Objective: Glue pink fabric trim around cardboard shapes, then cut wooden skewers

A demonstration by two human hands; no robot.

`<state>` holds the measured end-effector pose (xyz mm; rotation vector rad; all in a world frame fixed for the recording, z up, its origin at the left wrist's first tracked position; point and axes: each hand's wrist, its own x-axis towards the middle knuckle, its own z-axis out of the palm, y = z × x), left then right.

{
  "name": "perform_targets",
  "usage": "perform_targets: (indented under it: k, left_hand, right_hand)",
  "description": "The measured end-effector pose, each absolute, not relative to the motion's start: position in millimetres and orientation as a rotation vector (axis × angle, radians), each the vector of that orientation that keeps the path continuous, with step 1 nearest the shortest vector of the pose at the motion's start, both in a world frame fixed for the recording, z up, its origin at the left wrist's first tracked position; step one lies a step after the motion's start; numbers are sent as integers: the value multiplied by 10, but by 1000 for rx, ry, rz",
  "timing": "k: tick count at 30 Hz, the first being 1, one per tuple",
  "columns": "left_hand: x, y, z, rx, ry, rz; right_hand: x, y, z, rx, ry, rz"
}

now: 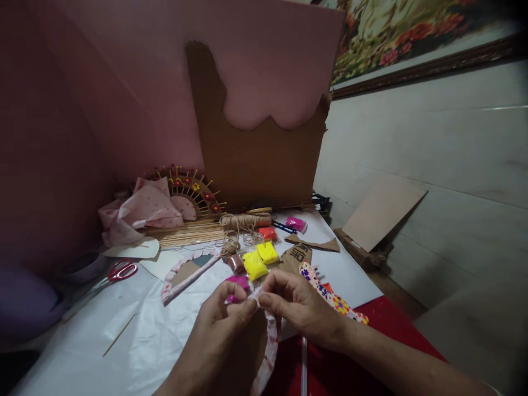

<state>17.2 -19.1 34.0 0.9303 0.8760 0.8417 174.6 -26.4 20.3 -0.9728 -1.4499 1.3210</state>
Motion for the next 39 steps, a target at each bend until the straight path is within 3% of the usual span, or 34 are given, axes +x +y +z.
perform_targets:
  k: [14, 27, 39]
  left_hand:
    - [117, -124, 280, 639, 747, 291]
    - [83, -100, 202, 914, 818, 352]
    - [78, -162, 298, 1033, 782, 497]
  right_hand:
    - [1824, -255, 220, -974, -1495, 1315]
    - [1798, -267, 235, -1136, -1641, 1144]
    - [1885, -179, 164, -992, -1630, 1308]
